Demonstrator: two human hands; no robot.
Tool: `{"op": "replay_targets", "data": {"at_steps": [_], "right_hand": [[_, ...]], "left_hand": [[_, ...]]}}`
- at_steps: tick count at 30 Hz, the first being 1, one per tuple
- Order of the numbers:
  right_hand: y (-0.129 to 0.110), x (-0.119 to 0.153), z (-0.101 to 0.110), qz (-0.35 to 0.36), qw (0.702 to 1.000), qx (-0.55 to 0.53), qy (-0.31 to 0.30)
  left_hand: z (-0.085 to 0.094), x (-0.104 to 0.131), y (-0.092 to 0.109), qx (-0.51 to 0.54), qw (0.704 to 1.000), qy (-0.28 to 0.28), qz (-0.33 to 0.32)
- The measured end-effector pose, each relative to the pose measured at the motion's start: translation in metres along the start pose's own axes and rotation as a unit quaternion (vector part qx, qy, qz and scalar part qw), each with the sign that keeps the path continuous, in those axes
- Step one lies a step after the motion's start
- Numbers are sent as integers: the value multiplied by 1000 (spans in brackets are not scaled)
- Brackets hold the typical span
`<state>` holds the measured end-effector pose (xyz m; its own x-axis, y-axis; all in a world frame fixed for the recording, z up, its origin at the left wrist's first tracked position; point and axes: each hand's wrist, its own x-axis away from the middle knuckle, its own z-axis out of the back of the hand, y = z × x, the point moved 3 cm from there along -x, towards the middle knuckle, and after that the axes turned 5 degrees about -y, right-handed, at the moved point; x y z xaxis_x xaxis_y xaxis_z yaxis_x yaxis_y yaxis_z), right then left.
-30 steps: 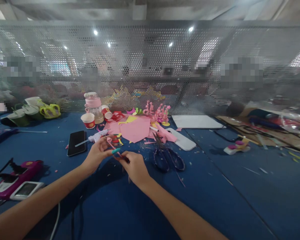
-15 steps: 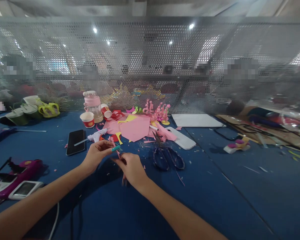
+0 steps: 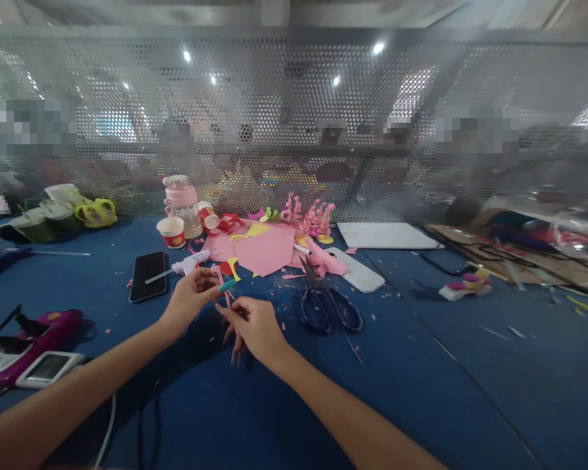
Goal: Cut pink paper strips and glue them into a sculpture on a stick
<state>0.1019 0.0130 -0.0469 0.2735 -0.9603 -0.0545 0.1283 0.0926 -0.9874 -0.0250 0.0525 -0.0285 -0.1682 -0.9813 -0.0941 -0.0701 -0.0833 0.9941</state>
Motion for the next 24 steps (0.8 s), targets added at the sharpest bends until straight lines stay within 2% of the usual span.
{"op": "replay_targets", "data": {"at_steps": [6,14,24], "right_hand": [[4,0,1,34,998,52,5],[2,-1,3,88,986,139,20],[-3,0,5,170,956,234,53]], "left_hand": [[5,-1,2,-52,997,19,-60],[4,1,5,-41,996,33,-66],[7,-1,1,-67,995,30,-68]]}}
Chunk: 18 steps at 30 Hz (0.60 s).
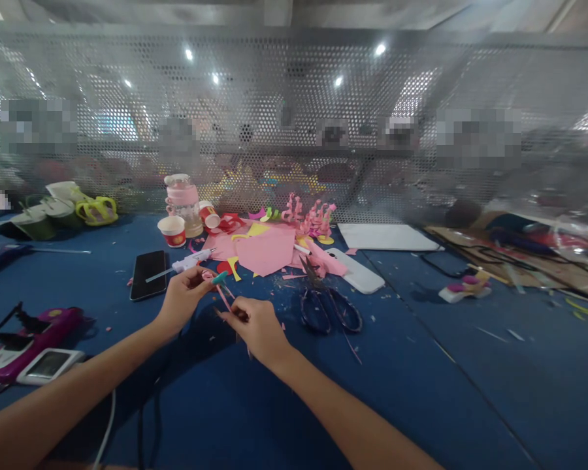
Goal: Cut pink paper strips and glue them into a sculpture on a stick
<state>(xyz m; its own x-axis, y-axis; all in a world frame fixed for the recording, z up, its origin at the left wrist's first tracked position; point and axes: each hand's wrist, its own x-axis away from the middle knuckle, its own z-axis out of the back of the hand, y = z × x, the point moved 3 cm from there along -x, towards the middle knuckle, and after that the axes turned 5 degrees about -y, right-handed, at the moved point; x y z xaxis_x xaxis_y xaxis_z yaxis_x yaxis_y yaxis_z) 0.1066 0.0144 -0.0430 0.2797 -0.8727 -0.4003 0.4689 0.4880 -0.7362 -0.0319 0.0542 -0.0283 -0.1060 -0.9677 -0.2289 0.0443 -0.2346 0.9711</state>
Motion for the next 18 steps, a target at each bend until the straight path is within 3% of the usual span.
{"op": "replay_targets", "data": {"at_steps": [9,15,18], "right_hand": [[0,1,1,-6,1000,-12,-5],[2,2,-5,-130,974,-184,-35],[3,2,-6,-152,963,-221,-37]], "left_hand": [[-1,0,3,12,1000,1,7],[-2,1,0,-29,999,-23,3],[-1,3,1,-89,996,-19,-4]]}}
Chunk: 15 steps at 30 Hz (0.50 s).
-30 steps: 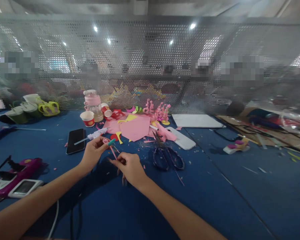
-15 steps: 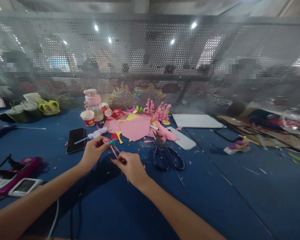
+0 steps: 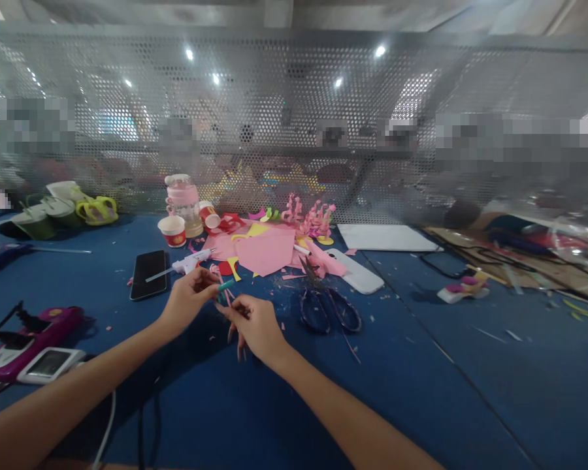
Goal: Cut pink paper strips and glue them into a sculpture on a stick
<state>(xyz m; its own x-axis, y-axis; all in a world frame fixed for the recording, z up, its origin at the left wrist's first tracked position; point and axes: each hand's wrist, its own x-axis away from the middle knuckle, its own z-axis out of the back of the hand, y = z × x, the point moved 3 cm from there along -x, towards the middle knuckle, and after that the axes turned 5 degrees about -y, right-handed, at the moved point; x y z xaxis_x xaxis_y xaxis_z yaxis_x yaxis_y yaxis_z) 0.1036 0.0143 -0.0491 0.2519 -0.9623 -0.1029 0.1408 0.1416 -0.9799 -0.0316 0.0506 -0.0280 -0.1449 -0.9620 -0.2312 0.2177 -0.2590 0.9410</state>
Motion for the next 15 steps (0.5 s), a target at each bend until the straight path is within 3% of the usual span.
{"op": "replay_targets", "data": {"at_steps": [8,15], "right_hand": [[0,-1,-1,-17,999,-33,-20],[1,-1,-4,-31,995,-70,-59]], "left_hand": [[7,1,8,-112,992,43,-51],[9,2,12,-115,988,64,-78]]}}
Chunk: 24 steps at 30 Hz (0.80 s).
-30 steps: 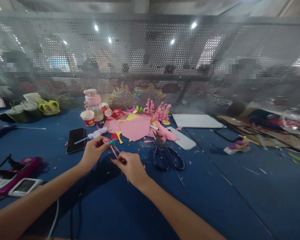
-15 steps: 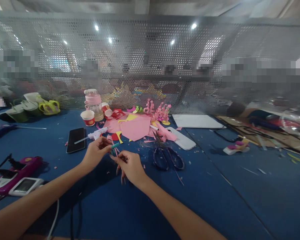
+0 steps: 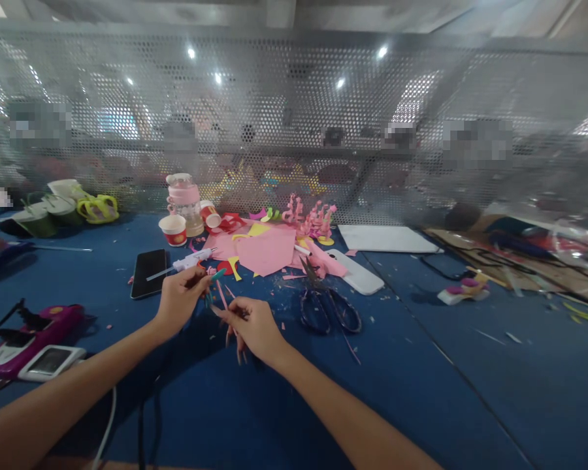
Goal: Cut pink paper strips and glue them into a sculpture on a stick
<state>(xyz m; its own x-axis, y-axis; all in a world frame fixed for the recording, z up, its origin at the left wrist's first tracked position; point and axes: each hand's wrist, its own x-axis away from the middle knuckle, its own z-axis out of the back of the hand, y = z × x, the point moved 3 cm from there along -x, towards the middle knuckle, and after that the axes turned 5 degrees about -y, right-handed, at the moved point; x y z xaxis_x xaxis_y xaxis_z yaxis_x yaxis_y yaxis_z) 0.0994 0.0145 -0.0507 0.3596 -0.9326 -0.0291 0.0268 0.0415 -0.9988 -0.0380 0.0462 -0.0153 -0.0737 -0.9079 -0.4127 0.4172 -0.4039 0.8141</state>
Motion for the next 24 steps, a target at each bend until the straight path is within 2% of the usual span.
{"op": "replay_targets", "data": {"at_steps": [6,11,16,18,21,23,24], "right_hand": [[3,-1,0,-15,999,-32,-19],[2,-2,0,-24,999,-41,-15],[-1,-2,2,-29,998,-51,3],[0,-3,3,-29,998,-57,9],[3,-6,4,-27,997,-69,14],[5,-8,4,-29,997,-73,16],[5,-8,4,-31,997,-70,16]], "left_hand": [[3,2,3,-13,999,-2,-36],[4,4,8,-38,997,7,-69],[0,8,11,-58,991,-15,-120],[-2,12,12,-90,981,-44,-169],[-6,19,14,-131,952,-118,-251],[-7,24,15,-136,941,-142,-274],[-6,25,16,-132,944,-134,-270]]}}
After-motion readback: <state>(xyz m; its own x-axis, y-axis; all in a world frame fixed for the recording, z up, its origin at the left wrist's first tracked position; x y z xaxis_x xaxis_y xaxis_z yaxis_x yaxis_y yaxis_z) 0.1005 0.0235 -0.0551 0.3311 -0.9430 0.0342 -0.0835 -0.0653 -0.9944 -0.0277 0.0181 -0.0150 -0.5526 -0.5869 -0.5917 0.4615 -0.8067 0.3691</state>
